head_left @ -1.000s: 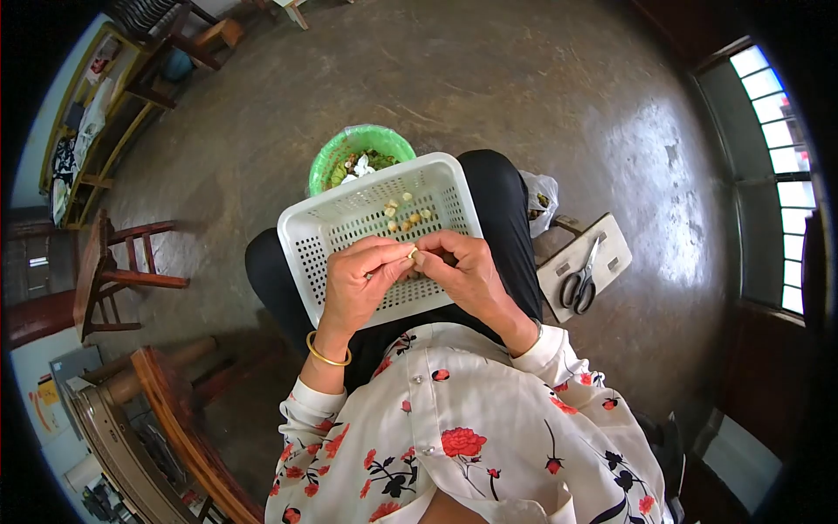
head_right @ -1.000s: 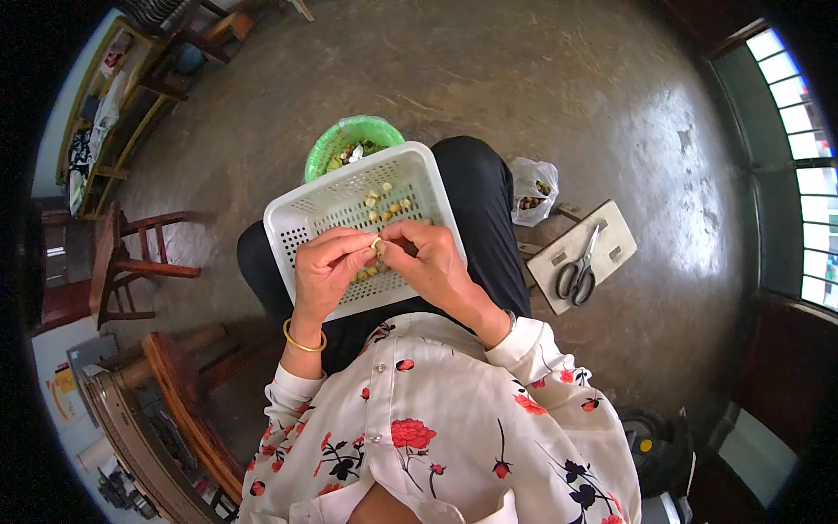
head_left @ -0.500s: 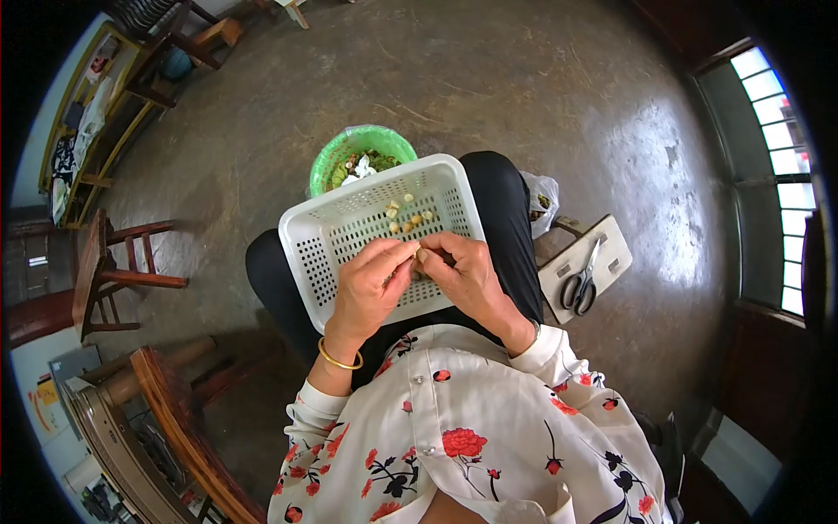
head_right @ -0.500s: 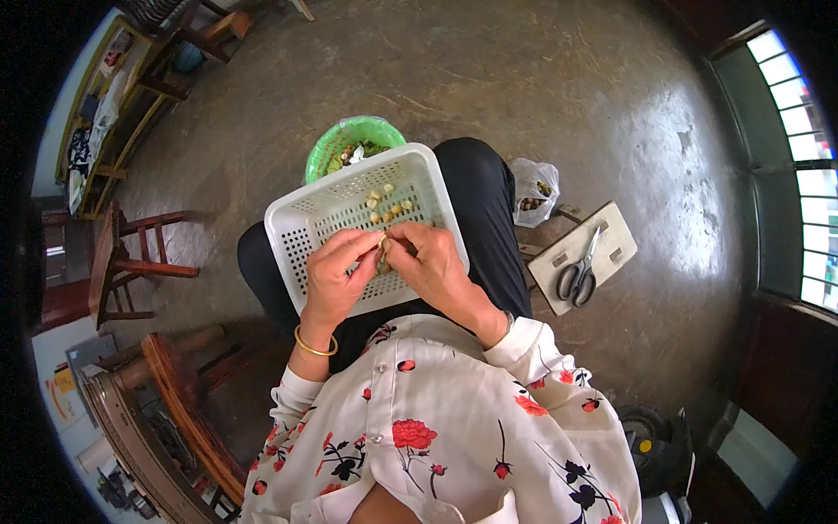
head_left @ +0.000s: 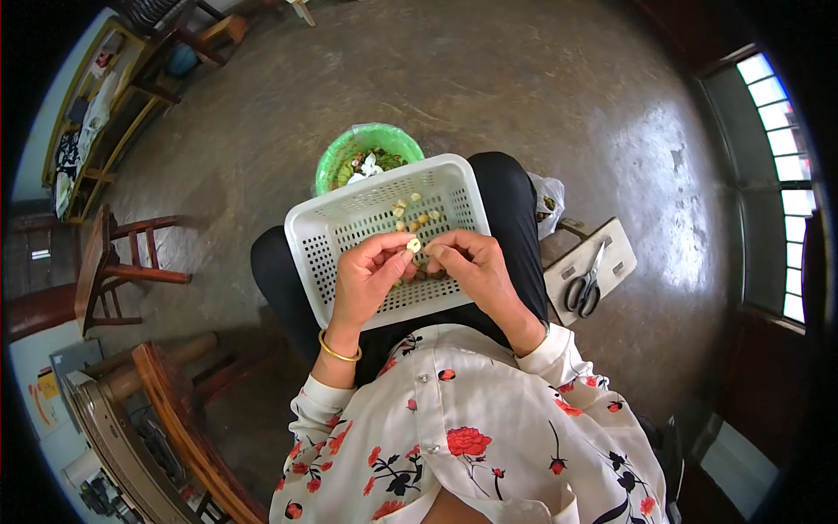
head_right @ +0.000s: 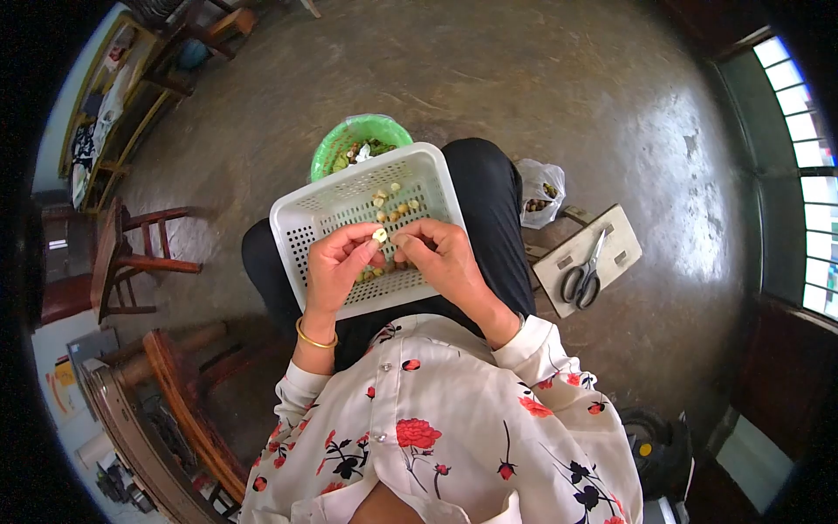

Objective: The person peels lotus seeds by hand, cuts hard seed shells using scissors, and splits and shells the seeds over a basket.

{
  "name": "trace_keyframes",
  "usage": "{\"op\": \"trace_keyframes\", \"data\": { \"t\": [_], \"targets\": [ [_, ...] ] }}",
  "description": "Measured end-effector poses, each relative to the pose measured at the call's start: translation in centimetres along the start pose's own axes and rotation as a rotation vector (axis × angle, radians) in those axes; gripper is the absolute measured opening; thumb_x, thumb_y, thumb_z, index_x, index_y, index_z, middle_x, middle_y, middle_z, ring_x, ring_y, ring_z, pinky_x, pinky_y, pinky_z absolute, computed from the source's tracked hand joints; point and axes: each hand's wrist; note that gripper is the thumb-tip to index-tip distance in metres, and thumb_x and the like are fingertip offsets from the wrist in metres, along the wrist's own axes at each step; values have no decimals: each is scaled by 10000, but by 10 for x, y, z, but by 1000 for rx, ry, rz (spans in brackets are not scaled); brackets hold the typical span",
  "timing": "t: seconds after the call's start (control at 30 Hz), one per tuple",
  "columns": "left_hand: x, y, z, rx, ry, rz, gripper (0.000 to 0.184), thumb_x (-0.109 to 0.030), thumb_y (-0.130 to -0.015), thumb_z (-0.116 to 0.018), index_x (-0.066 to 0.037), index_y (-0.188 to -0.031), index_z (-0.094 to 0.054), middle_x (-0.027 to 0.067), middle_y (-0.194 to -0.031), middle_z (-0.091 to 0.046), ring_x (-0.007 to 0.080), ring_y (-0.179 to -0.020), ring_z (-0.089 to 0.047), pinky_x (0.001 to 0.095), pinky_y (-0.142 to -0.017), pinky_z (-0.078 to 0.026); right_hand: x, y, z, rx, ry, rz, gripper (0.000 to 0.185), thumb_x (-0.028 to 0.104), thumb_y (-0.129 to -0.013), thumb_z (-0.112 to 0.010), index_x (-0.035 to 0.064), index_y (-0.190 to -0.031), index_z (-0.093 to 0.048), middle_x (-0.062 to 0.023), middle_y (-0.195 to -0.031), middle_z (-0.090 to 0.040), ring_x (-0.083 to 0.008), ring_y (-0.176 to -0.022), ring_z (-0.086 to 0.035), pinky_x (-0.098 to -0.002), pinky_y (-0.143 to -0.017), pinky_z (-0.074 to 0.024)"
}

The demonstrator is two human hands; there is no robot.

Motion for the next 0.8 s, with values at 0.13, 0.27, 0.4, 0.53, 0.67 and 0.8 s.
{"op": "trace_keyframes", "data": {
  "t": [0.13,0.27,0.4,0.53,0.67,0.8],
  "targets": [
    [4,-6,4,-49,-14,11,210,-13,-859,-578,13,-1066,-607,35,-863,-640,80,-717,-606,207,-637,-505,3,-2,0,18,36,-26,151,108,-848,-573,-29,-846,-635,-23,-688,-617,-55,-619,-529,-203,-558,-415],
    [22,-14,12,-160,-137,40,239,39,-822,-568,-3,-1053,-612,47,-885,-639,86,-704,-609,211,-635,-504,27,-18,-4,19,140,67,154,131,-838,-589,-18,-826,-628,6,-670,-593,-38,-621,-508,-194,-557,-393],
    [19,-19,16,-225,-370,-176,302,56,-756,-588,-33,-1044,-615,97,-1008,-585,138,-706,-612,234,-622,-502,75,-58,-15,6,365,312,138,105,-802,-604,-32,-809,-604,-18,-639,-583,-54,-582,-483,-220,-524,-391],
    [17,-19,18,-202,-411,-159,257,36,-768,-583,-18,-1016,-622,101,-994,-585,143,-710,-605,239,-630,-495,69,-124,-23,1,546,531,153,107,-797,-606,-43,-822,-599,-43,-614,-558,-63,-570,-465,-239,-523,-396],
    [19,-18,24,-184,-368,-134,222,18,-780,-591,8,-1000,-619,104,-942,-594,158,-704,-605,252,-636,-490,46,-151,-25,88,664,514,177,129,-808,-600,-41,-857,-615,-47,-588,-519,-77,-558,-466,-254,-514,-395],
    [22,-17,25,-242,-319,-138,151,-5,-808,-607,17,-956,-625,60,-809,-610,101,-661,-573,223,-608,-463,60,-133,-24,123,618,258,182,130,-829,-570,-21,-914,-625,-7,-603,-529,-93,-535,-464,-250,-494,-377]
  ]
}}
Point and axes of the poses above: each hand's wrist, its own y-axis away from the middle knuckle, its own z-axis out of the back of the hand, x = y × z
